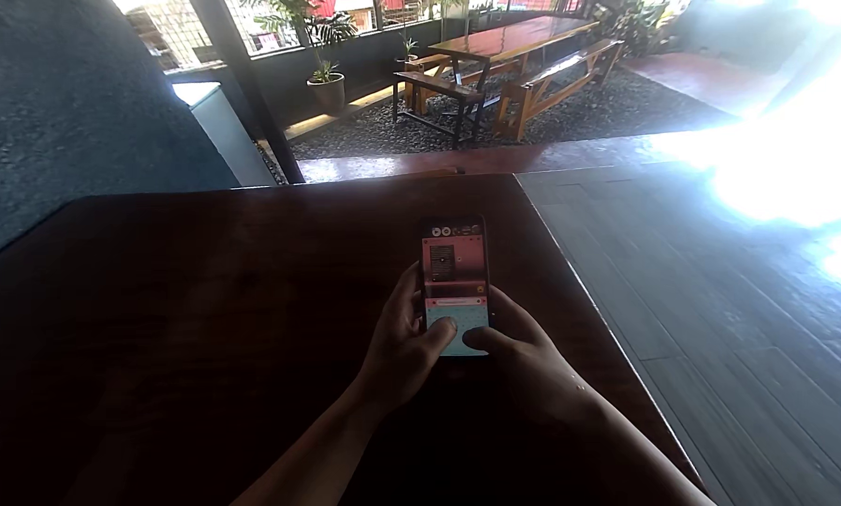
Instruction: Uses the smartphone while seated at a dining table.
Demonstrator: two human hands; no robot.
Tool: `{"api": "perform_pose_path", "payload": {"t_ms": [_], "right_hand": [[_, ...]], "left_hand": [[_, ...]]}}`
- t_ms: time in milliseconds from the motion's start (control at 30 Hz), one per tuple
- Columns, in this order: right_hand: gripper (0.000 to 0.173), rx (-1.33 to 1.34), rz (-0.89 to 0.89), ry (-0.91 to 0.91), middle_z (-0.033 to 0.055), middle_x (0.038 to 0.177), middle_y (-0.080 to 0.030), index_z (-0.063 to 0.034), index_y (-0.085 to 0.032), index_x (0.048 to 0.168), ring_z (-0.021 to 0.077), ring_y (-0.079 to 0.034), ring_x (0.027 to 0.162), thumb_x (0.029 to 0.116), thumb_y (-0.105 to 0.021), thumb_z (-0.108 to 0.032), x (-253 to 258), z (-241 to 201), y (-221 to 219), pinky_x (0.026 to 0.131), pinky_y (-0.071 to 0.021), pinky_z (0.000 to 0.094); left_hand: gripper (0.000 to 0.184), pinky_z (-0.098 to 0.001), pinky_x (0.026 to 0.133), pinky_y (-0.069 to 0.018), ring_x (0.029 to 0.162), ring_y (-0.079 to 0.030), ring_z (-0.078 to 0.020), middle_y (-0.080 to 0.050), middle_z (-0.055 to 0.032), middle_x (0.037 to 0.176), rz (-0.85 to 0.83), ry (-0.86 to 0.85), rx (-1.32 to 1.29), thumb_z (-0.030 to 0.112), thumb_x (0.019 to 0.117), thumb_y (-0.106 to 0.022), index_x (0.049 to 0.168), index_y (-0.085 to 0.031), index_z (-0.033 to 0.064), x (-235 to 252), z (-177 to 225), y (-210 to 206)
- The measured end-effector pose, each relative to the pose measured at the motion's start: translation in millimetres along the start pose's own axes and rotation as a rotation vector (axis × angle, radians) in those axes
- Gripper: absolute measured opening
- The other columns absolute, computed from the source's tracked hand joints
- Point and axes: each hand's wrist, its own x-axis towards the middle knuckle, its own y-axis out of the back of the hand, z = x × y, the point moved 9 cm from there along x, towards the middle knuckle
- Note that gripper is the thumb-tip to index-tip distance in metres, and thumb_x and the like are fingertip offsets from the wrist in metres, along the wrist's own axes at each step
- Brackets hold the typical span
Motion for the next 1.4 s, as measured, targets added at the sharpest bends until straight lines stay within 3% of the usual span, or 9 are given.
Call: {"api": "perform_pose_path", "payload": {"t_ms": [167, 300, 400, 733, 833, 1000, 1200, 1400], "right_hand": [[0.035, 0.013, 0.066, -0.001, 0.0229, 0.116, -0.068, -0.0089, -0.055, 0.138, 0.0341, -0.073, 0.095, 0.1049, -0.044, -0.007, 0, 0, 3, 0.074, -0.0652, 0.0475], [0.042, -0.007, 0.031, -0.009, 0.0222, 0.114, -0.068, -0.0084, -0.055, 0.136, 0.0343, -0.073, 0.095, 0.0957, -0.053, 0.002, 0, 1, 2, 0.076, -0.0652, 0.048], [0.051, -0.035, 0.007, -0.006, 0.022, 0.115, -0.068, -0.0089, -0.052, 0.138, 0.0337, -0.073, 0.096, 0.0907, -0.054, 0.01, 0, 2, 0, 0.078, -0.0654, 0.0467], [0.045, -0.021, 0.049, -0.006, 0.0224, 0.115, -0.068, -0.0088, -0.054, 0.136, 0.0346, -0.073, 0.096, 0.0942, -0.055, 0.007, -1, 0, 3, 0.076, -0.0654, 0.0466], [0.039, -0.004, 0.046, -0.016, 0.0221, 0.116, -0.068, -0.0086, -0.054, 0.136, 0.0343, -0.073, 0.097, 0.0974, -0.054, -0.001, 0, 0, 3, 0.076, -0.0652, 0.0472], [0.037, 0.044, 0.096, -0.05, 0.0234, 0.114, -0.069, -0.0097, -0.056, 0.136, 0.0338, -0.073, 0.095, 0.1085, -0.035, -0.024, 0, 3, 8, 0.071, -0.0649, 0.0459], [0.041, 0.072, 0.127, -0.065, 0.0238, 0.115, -0.069, -0.0098, -0.055, 0.138, 0.0349, -0.073, 0.095, 0.1098, -0.029, -0.025, 0, 5, 10, 0.071, -0.0648, 0.0476], [0.04, 0.062, 0.119, -0.062, 0.0242, 0.114, -0.068, -0.0094, -0.056, 0.136, 0.0349, -0.073, 0.095, 0.1093, -0.031, -0.026, 1, 4, 10, 0.07, -0.0647, 0.0473]], "left_hand": [[0.066, -0.039, 0.09, -0.0614, 0.109, -0.069, -0.0262, -0.066, -0.0101, 0.127, -0.008, 0.016, 0.005, 0.001, 0.0941, -0.06, 0.154, -0.038, 0.0206, 0, -1, -2], [0.067, -0.0361, 0.087, -0.0627, 0.106, -0.071, -0.0223, -0.069, -0.0058, 0.124, 0.045, 0.029, 0.079, 0.003, 0.0931, -0.066, 0.152, -0.041, 0.0228, 0, -2, 1], [0.064, -0.038, 0.087, -0.0626, 0.106, -0.071, -0.0241, -0.068, -0.0077, 0.124, 0.025, 0.021, 0.058, 0.002, 0.0946, -0.064, 0.152, -0.04, 0.0208, 0, -1, 0], [0.062, -0.0367, 0.092, -0.0601, 0.112, -0.068, -0.0214, -0.067, -0.0065, 0.129, 0.007, 0.003, 0.069, 0.003, 0.0954, -0.052, 0.154, -0.04, 0.0201, 0, 2, 0], [0.061, -0.0363, 0.091, -0.0603, 0.11, -0.069, -0.0203, -0.068, -0.0058, 0.126, 0.024, -0.009, 0.107, 0.004, 0.0949, -0.052, 0.153, -0.04, 0.0187, 1, 0, 3], [0.064, -0.0367, 0.092, -0.0601, 0.111, -0.069, -0.0211, -0.067, -0.0069, 0.127, -0.003, -0.018, 0.094, 0.003, 0.0937, -0.052, 0.154, -0.038, 0.0183, 0, 2, -1], [0.064, -0.0373, 0.089, -0.0608, 0.108, -0.069, -0.0221, -0.068, -0.0078, 0.125, 0.0, -0.012, 0.077, 0.003, 0.0932, -0.052, 0.154, -0.039, 0.0194, 0, 1, -1], [0.064, -0.0378, 0.09, -0.0608, 0.109, -0.069, -0.0227, -0.068, -0.0083, 0.126, 0.001, -0.006, 0.065, 0.003, 0.0939, -0.052, 0.154, -0.039, 0.0197, 0, 0, -1]]}}
